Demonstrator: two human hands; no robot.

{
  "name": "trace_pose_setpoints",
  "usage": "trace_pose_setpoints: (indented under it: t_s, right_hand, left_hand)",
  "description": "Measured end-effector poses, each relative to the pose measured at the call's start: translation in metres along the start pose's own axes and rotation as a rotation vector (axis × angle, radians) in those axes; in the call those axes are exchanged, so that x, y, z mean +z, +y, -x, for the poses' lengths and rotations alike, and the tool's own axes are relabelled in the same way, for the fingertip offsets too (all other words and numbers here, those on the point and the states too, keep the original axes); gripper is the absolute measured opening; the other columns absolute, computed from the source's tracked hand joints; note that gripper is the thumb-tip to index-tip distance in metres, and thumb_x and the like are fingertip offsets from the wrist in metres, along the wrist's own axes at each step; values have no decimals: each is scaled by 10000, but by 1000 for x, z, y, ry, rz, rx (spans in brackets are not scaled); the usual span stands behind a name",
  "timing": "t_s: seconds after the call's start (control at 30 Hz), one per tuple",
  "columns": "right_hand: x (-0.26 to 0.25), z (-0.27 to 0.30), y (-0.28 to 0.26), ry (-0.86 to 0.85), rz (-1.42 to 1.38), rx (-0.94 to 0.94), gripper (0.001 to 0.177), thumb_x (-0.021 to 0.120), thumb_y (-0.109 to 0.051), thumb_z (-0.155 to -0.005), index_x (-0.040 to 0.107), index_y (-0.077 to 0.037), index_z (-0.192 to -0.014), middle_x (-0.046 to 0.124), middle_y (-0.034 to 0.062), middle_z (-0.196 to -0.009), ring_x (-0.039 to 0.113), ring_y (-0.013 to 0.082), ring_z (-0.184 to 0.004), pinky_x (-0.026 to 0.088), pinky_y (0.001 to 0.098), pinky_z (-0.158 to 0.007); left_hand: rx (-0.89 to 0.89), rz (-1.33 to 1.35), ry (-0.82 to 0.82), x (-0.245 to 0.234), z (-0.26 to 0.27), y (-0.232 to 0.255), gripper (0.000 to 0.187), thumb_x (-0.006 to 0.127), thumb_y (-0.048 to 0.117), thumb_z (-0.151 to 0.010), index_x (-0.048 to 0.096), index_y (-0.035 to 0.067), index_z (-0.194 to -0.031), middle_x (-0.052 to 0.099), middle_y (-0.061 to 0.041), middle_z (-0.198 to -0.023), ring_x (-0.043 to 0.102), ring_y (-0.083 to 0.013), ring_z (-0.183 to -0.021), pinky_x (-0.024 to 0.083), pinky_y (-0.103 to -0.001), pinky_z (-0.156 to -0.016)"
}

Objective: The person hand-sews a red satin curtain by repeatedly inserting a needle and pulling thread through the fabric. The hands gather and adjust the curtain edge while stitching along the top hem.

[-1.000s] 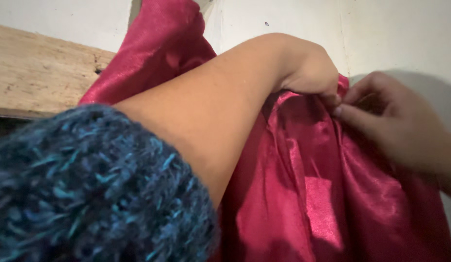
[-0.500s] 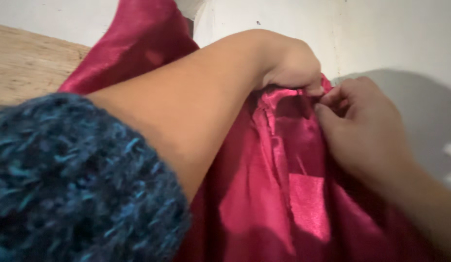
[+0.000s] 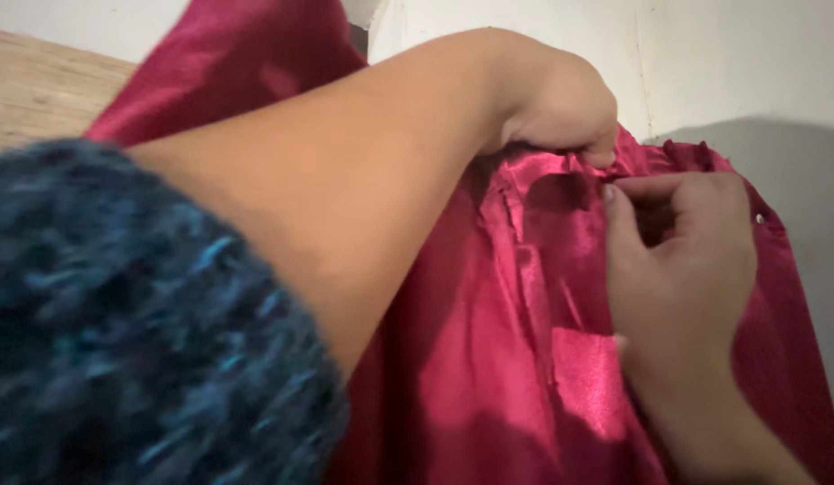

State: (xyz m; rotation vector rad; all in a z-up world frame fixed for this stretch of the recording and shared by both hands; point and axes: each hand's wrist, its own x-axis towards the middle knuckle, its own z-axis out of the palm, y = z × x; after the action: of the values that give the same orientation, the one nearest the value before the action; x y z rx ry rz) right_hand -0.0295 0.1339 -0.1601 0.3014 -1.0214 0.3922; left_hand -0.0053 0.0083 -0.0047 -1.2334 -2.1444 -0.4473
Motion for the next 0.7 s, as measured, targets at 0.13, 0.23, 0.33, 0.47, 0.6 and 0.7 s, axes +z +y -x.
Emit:
trace_pose_setpoints:
  t_s: [0.13, 0.23, 0.33, 0.47, 0.6, 0.7]
  right_hand:
    - [15, 6, 13, 94, -9, -52, 175, 807, -44, -986, 637, -38, -946, 553, 79, -1008, 605, 161, -816, 510, 300, -713]
    - [18, 9, 22, 127, 102, -163, 203, 832, -4, -1020, 642, -17, -949, 558, 104, -1003, 604, 196, -874, 513, 320, -750]
    - [22, 11, 29, 138, 133, -204, 194, 822, 26, -1013, 639, -13, -962, 560, 108, -1013, 605, 202, -869, 515, 312, -749]
    - [24, 12, 34, 132, 107, -167, 184, 802, 18, -1029, 629, -18, -980, 566, 106, -1017, 607, 205, -872, 517, 311, -756]
    - [20, 7, 31, 141, 138, -226, 196, 800, 22, -1025, 615, -14, -973, 573, 119, -1002, 608, 221, -876, 518, 335, -775]
    - [14, 3, 21, 118, 122, -201, 198, 806, -13, -1040, 619, -10, -975, 581, 127, -998, 614, 229, -857, 513, 348, -760]
  left_hand:
    - [16, 47, 8, 3, -5, -2, 241, 731, 200, -772, 788, 38, -943, 776, -105, -1000, 709, -219, -897, 572, -404, -774]
    - [1, 161, -114, 3, -7, -3, 244, 683, 139, -777, 788, -17, -932, 789, -189, -968, 722, -290, -822, 592, -438, -704]
    - [0, 152, -63, 3, -9, -4, 218, 691, 140, -750, 786, -3, -885, 799, -160, -915, 758, -250, -794, 623, -398, -672]
    - [18, 98, -43, 3, -12, -4, 205, 710, 138, -802, 781, 15, -950, 756, -112, -947, 710, -208, -838, 590, -389, -716]
    - [52, 54, -54, 2, -12, -5, 240, 678, 154, -735, 788, -6, -877, 766, -119, -871, 690, -219, -749, 585, -410, -676]
    - [56, -116, -9, 3, -11, -2, 282, 685, 205, -745, 795, -8, -893, 751, -119, -925, 644, -224, -776, 554, -417, -719]
